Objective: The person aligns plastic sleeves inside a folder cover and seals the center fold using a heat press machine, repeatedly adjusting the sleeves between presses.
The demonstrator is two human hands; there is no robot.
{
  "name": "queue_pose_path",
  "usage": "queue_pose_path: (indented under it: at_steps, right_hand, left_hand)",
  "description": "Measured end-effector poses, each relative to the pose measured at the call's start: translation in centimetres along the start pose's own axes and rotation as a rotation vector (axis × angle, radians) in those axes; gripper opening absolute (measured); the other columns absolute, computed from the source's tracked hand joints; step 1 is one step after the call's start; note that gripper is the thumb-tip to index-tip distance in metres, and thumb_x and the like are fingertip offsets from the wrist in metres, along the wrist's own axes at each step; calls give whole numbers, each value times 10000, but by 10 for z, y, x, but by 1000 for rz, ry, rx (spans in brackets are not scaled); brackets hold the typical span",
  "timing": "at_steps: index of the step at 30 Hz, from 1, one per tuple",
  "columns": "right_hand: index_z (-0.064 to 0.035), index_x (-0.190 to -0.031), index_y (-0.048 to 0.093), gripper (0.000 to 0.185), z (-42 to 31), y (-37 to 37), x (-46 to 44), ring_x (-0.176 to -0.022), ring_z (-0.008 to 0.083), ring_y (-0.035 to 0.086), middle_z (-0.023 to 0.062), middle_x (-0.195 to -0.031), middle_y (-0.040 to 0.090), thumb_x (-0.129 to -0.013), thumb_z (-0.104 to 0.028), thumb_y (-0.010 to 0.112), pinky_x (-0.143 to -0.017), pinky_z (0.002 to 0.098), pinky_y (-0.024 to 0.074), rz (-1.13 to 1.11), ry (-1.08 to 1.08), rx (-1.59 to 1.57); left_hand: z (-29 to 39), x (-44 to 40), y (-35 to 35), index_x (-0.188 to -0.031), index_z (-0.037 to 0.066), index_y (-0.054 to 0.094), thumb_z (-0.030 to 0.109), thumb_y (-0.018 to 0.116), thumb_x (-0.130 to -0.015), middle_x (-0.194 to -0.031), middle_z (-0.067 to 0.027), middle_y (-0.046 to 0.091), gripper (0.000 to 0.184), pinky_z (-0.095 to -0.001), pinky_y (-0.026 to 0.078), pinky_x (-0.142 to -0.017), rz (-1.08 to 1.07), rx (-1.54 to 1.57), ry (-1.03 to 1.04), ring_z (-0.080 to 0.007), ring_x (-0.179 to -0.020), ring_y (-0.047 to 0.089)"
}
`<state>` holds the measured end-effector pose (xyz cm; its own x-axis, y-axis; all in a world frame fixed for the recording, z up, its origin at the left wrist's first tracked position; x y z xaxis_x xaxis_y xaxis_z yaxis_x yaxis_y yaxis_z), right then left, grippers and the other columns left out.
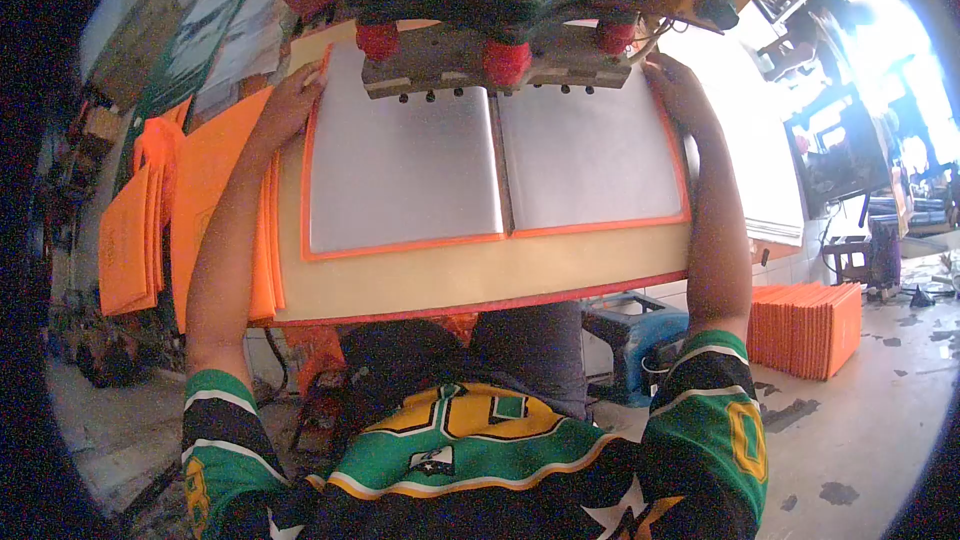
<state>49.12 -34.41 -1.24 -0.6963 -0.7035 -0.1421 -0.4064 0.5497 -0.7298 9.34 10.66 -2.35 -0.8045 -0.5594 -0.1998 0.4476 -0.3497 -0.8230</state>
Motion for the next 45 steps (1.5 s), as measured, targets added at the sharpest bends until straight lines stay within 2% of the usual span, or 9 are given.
queue_pose_path:
  at_steps: [6,14,18,24,27,39,42,44,45]
  right_hand:
    - [12,-1324,629,428,1,0,2,-1059,280,686,212,-1183,720,-1059,-316,555,-971,403,520,-5,-11,-42]
    - [6,-1321,631,409,-4,-2,2,-1051,295,686,218,-1176,718,-1059,-299,554,-969,408,519,25,-40,14]
    - [-2,-1323,633,397,0,-1,0,-1045,286,686,213,-1176,718,-1067,-292,543,-970,409,519,12,-50,-9]
    - [10,-1363,600,399,-1,0,2,-1031,215,671,173,-1178,713,-1081,-264,533,-949,360,528,-23,-27,-45]
    - [9,-1371,597,403,-8,0,8,-1033,213,671,173,-1185,712,-1078,-261,534,-952,358,528,-4,-6,-2]
    - [-7,-1352,626,399,1,0,2,-1072,259,676,191,-1208,715,-1053,-262,555,-989,393,512,8,40,-64]
    - [0,-1356,621,396,-6,2,6,-1070,242,669,183,-1211,713,-1049,-244,560,-990,384,510,-4,70,-85]
    - [4,-1359,617,397,-9,3,6,-1065,231,666,177,-1211,713,-1049,-238,562,-987,377,511,-13,56,-88]
    - [8,-1357,616,395,-9,3,5,-1058,224,665,173,-1206,714,-1049,-234,563,-979,371,513,-8,20,-84]
  left_hand:
    - [3,3,1,-1459,47,533,446,549,-1026,-1149,-225,719,589,-383,554,-723,-46,79,-63,-264,-705,689]
    - [11,6,-4,-1433,25,553,414,531,-1039,-1351,-274,631,555,-406,449,-1083,-47,64,-49,-371,-1290,598]
    - [5,3,0,-1434,17,549,408,535,-1038,-1356,-280,626,557,-405,441,-1091,-55,71,-36,-373,-1302,590]
    - [10,7,-2,-1448,18,537,398,542,-1042,-1062,-177,727,556,-348,548,-715,-54,113,-71,-238,-726,683]
    - [13,7,-2,-1444,-8,537,455,526,-1046,-1362,-245,635,610,-407,435,-1102,-85,141,-83,-336,-1287,600]
    - [16,6,-4,-1458,16,532,440,539,-1040,-1372,-209,640,595,-397,435,-1104,-82,110,-47,-313,-1275,608]
    - [9,9,1,-1454,24,540,444,576,-1025,-1349,-208,653,602,-396,455,-1081,-83,246,-155,-298,-1253,622]
    - [15,12,-3,-1486,86,514,528,613,-985,-1091,-168,751,675,-329,580,-663,-84,145,-115,-199,-887,740]
    - [17,12,-4,-1486,86,514,528,613,-985,-1091,-168,751,675,-329,580,-663,-82,146,-114,-199,-887,740]
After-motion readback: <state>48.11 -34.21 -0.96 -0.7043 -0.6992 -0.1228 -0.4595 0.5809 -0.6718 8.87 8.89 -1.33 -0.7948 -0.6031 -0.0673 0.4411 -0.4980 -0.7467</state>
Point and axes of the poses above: each hand's wrist, its own x-axis away from the middle knuckle, its own y-axis out of the palm, z = x × y, the point moved 8 cm from there along -x, towards the middle knuckle
